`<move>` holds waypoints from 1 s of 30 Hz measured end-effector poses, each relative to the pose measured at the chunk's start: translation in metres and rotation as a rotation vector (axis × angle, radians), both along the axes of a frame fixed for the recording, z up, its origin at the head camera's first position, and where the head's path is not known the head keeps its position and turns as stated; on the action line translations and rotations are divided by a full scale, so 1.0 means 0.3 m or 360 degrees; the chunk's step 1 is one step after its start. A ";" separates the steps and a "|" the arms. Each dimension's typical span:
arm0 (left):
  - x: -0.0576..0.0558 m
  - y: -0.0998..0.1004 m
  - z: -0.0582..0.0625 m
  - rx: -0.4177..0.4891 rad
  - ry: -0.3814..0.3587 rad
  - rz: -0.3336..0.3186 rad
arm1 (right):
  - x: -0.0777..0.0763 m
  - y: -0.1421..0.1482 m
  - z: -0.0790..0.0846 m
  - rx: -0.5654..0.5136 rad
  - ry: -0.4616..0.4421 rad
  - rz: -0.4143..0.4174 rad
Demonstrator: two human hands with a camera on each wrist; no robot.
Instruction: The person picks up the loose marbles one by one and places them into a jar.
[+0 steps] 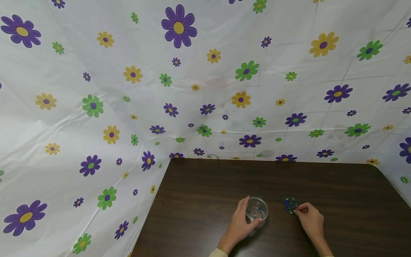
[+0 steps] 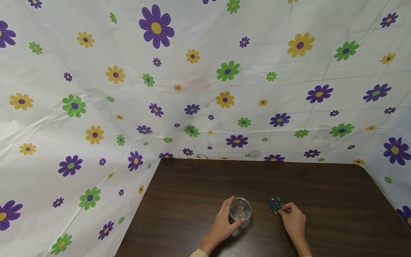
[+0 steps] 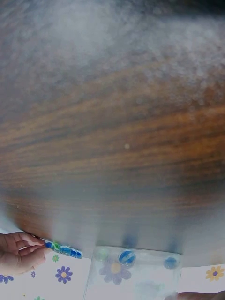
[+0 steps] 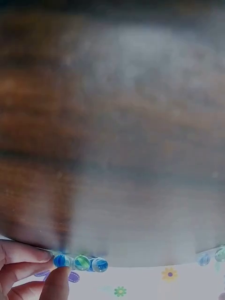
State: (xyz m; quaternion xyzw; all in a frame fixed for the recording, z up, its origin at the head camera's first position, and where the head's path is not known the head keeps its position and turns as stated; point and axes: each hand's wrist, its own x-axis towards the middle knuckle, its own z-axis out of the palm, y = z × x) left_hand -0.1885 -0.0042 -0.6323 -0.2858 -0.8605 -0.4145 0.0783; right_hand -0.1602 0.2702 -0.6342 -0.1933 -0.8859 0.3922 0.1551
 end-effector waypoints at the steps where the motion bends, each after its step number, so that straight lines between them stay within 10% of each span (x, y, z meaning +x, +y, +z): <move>1: 0.000 0.000 -0.001 0.0002 0.0000 0.0000 | 0.001 0.000 0.001 -0.0013 -0.0008 -0.0006; 13: 0.002 0.000 -0.003 0.0006 -0.0039 -0.0002 | 0.017 -0.008 0.018 -0.0042 0.0053 -0.0105; 30: -0.005 0.003 -0.007 0.0032 0.0051 -0.0002 | 0.009 -0.140 0.136 -0.0134 0.0278 0.0099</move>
